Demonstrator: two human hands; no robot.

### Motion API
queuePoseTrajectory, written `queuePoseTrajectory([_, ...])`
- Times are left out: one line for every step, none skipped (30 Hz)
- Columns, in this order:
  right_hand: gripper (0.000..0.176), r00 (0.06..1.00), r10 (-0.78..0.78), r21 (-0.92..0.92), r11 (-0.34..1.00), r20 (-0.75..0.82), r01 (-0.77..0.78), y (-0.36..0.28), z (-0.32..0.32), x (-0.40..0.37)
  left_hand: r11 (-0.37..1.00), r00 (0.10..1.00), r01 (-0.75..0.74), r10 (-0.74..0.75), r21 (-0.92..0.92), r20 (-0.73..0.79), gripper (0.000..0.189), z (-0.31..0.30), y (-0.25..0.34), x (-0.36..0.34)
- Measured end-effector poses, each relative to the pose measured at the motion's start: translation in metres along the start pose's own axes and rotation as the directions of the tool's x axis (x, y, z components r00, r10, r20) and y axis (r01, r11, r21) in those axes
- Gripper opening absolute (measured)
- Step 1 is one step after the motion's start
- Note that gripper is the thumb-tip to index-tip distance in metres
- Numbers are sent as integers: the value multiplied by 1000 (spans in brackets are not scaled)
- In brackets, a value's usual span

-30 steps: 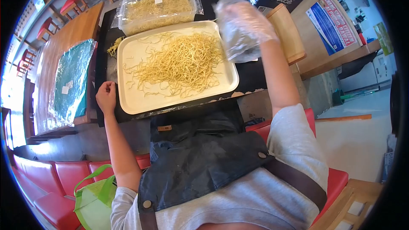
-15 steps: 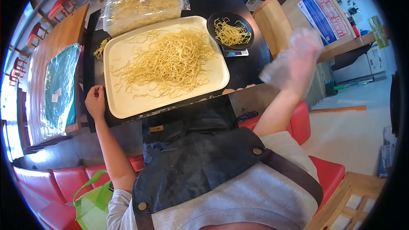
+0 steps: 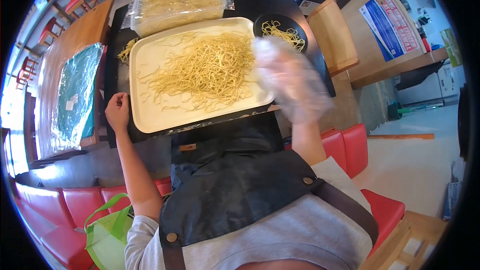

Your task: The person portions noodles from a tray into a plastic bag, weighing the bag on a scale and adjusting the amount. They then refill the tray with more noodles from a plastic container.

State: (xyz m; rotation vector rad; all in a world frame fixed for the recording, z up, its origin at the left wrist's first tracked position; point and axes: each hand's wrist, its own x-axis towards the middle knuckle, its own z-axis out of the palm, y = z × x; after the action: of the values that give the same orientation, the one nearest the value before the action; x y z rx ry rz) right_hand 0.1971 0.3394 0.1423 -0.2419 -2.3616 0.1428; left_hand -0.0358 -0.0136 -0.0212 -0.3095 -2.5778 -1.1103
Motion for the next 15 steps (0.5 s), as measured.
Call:
queuePoseTrajectory([13,992,-28,151,988,126,8,14,36,-3,1000,1000,2,-2,-3,-5,14,0,-1,0])
queuePoseTrajectory([13,979,-75,200,979,190,36,19,69,-9,1000,1000,5,-5,-7,-10,14,0,0,-1])
queuePoseTrajectory([12,966,-141,187,977,218,100,23,99,-15,1000,1000,0,0,9,-7,14,-2,3,-2])
queuePoseTrajectory([12,951,-216,157,970,222,184,27,124,-18,999,999,-47,47,-5,-27,14,0,0,-1])
queuePoseTrajectory([12,942,-262,155,960,210,233,20,130,-10,1000,999,-27,27,-4,-20,14,-2,4,-2])
queuePoseTrajectory([12,939,-277,168,955,204,246,16,133,-3,1000,1000,-6,6,-2,-14,14,-3,7,-3])
queuePoseTrajectory([15,941,67,645,711,333,-279,14,136,6,1000,1000,2,-1,13,-10,15,-5,9,-3])
queuePoseTrajectory([19,752,247,765,62,611,-641,4,129,21,1000,1000,-12,12,0,-11,15,-4,6,-2])
queuePoseTrajectory([20,765,147,704,313,627,-637,3,108,45,1000,1000,-12,12,9,-11,16,-4,6,-2])
queuePoseTrajectory([19,683,208,707,-73,700,-703,-13,78,69,1000,1000,-14,14,15,-6,16,-5,7,-1])
queuePoseTrajectory([19,794,239,825,-63,559,-562,-13,71,78,1000,1000,13,-13,19,3,17,-4,7,0])
queuePoseTrajectory([25,888,136,896,15,439,-445,-1,62,88,1000,1000,16,-16,19,4,17,-5,7,0])
queuePoseTrajectory([27,927,68,930,-48,368,-365,8,54,99,999,1000,15,-15,29,2,17,-5,8,0])
queuePoseTrajectory([27,947,60,949,-24,315,-315,15,44,113,999,1000,13,-13,37,2,16,-5,9,1])
queuePoseTrajectory([27,959,77,960,41,274,-277,18,32,129,999,1000,12,-12,35,6,16,-4,8,1])
